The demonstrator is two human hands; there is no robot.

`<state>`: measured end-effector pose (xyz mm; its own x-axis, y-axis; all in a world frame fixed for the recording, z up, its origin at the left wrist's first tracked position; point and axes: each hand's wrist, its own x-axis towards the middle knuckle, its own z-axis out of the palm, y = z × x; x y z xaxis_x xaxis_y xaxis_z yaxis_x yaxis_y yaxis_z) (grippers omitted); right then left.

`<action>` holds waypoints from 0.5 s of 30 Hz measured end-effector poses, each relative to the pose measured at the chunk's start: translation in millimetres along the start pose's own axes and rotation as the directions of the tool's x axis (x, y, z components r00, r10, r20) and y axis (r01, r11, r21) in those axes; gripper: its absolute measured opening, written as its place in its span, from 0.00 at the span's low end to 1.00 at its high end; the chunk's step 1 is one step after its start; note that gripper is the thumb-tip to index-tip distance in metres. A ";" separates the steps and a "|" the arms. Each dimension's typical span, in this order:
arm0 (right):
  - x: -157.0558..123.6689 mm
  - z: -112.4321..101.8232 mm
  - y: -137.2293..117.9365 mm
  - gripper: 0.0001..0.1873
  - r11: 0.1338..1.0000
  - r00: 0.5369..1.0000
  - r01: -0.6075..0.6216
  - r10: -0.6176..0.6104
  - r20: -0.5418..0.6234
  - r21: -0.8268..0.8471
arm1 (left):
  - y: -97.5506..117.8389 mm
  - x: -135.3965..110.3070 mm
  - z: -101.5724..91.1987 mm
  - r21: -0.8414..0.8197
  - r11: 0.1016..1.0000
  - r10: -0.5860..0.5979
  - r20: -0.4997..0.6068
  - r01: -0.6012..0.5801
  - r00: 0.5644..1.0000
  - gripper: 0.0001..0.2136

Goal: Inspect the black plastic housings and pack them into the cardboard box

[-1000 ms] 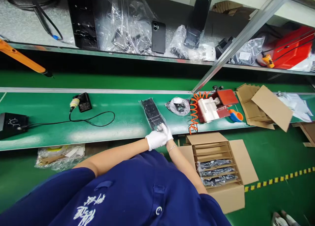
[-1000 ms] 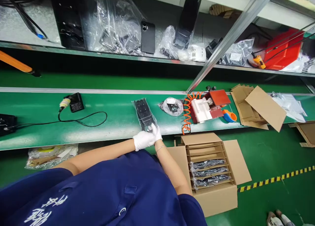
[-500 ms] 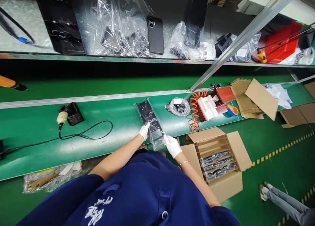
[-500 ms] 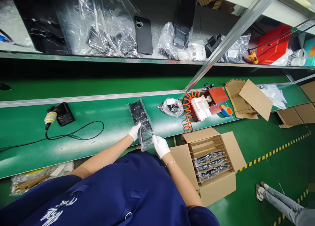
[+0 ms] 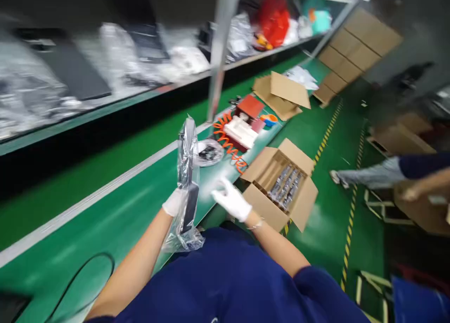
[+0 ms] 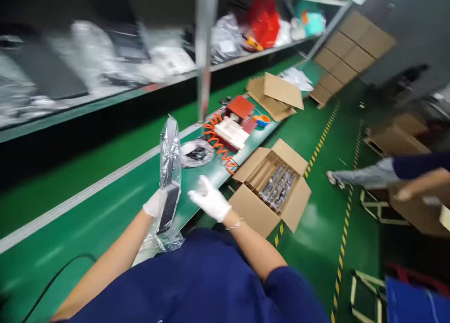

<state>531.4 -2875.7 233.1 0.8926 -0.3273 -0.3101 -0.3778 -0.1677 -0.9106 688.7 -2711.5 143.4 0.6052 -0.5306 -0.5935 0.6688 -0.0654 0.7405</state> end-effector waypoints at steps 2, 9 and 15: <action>14.4 16.3 2.9 0.40 0.994 0.997 0.067 -0.065 -0.030 0.092 | 8.9 10.9 29.6 0.183 0.983 0.028 0.031 -0.033 0.999 0.18; 19.8 -79.7 98.2 0.24 0.968 0.793 -0.034 0.178 -0.583 0.250 | -21.8 4.5 166.3 0.512 0.825 -0.041 0.479 -0.240 0.877 0.36; 10.2 -248.6 193.8 0.33 0.917 0.549 -0.129 0.384 -0.742 0.379 | -55.1 2.9 217.6 0.731 0.683 -0.450 0.419 0.002 0.788 0.42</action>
<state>406.1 -3142.7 121.4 0.1626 -0.9344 -0.3169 -0.3682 0.2405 -0.8981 559.7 -2893.3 169.5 -0.0048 -0.7431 -0.6692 0.1423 -0.6629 0.7351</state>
